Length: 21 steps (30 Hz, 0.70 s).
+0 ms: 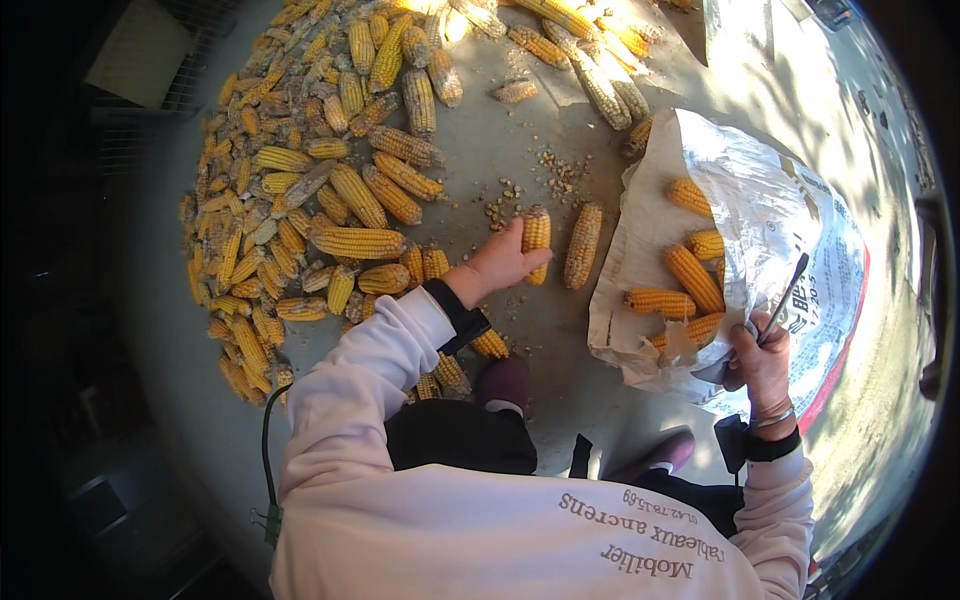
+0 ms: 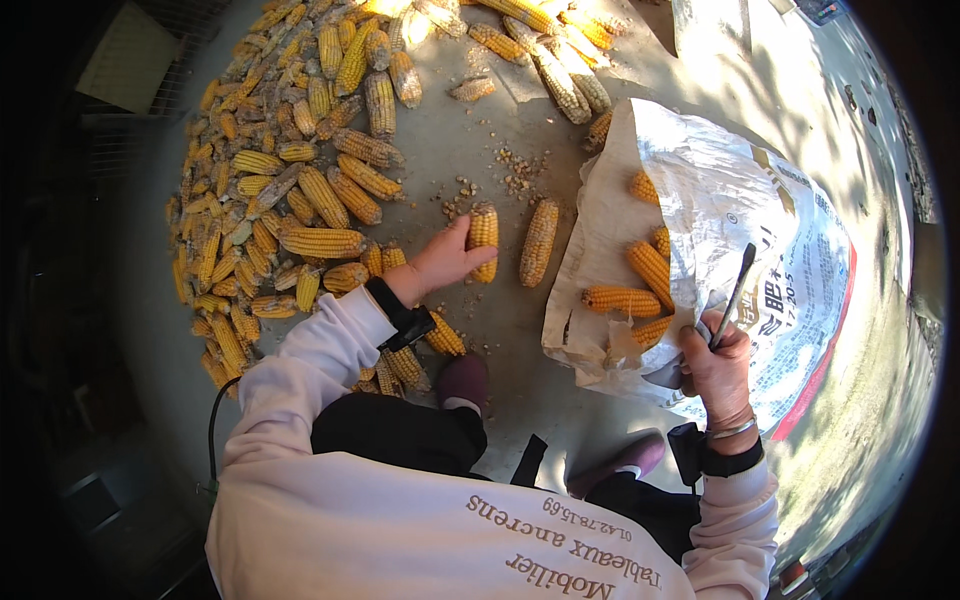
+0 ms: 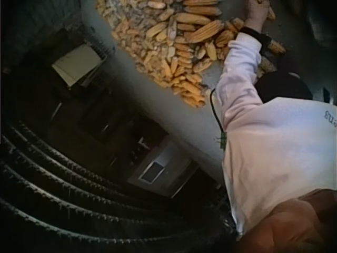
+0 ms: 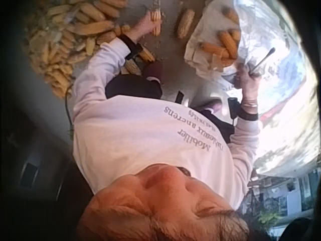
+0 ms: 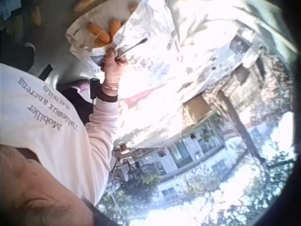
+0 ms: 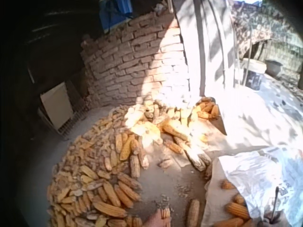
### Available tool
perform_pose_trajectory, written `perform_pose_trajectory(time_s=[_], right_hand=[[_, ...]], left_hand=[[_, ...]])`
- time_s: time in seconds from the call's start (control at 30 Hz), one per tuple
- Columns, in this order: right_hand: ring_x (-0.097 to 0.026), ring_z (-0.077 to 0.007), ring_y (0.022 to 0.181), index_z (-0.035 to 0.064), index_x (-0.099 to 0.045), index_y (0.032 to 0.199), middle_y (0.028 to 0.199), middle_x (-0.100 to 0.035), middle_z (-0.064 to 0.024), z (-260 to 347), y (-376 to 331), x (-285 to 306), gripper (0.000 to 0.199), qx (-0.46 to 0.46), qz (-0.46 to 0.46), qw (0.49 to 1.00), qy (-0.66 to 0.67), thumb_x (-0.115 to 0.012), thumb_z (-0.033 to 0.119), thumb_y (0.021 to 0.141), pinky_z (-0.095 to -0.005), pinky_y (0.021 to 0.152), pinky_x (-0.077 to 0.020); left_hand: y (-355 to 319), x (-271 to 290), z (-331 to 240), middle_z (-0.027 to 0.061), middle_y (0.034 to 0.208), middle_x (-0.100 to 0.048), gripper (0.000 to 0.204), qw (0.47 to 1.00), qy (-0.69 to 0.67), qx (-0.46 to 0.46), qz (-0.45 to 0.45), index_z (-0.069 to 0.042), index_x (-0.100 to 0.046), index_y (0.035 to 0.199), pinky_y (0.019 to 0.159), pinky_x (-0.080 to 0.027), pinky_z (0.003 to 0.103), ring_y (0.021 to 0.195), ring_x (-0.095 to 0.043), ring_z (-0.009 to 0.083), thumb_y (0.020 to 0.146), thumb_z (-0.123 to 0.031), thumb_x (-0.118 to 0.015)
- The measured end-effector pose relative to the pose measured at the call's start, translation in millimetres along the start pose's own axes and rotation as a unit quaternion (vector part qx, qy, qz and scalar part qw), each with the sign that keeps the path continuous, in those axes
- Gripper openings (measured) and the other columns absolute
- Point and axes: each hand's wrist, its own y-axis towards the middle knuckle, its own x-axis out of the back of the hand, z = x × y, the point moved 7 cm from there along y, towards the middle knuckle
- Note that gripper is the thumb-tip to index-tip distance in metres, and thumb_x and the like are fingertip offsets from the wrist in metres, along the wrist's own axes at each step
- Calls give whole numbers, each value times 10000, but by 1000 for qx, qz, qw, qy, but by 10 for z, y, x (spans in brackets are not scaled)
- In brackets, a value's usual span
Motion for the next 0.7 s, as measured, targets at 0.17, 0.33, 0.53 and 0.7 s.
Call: perform_pose_trajectory(time_s=[0.17, 0.33, 0.53, 0.7], right_hand=[[-438, -32, 435, 76, -519, 635, 511, -474, 41, 41, 2, 9, 141, 0, -4, 1000, 5, -578, 52, 761, -185, 417, -348], [-446, -36, 431, 72, -536, 649, 506, -477, 37, 73, -33, 22, 119, -11, -1, 1000, 0, -581, 60, 758, -190, 409, -355], [-441, -32, 431, 83, -493, 606, 505, -472, 41, 47, -37, 22, 175, -4, -2, 1000, -5, -570, 52, 760, -189, 405, -347], [-434, -30, 424, 96, -454, 587, 495, -460, 41, 65, -47, 37, 213, 6, -4, 1000, -17, -557, 43, 765, -189, 396, -338]], left_hand=[[-509, -674, -66, 136, 1014, -556, 356, 827, 406, -232, 313, -41, -529, 1061, 768, -464, 389, 932, -553, 273, 725, -150, -573], [-714, -753, 714, 123, 976, -569, 307, 733, 583, -263, 232, -48, -553, 973, 751, -470, 400, 892, -559, 303, 690, -157, -599], [-184, -121, 283, 150, 906, -596, 308, 948, 315, -36, 38, -14, -534, 964, 723, -472, 354, 848, -592, 287, 733, -211, -586], [-107, -36, -273, 116, 940, -600, 300, 949, 90, -160, 255, -55, -578, 1008, 720, -470, 348, 850, -589, 285, 745, -196, -595]])
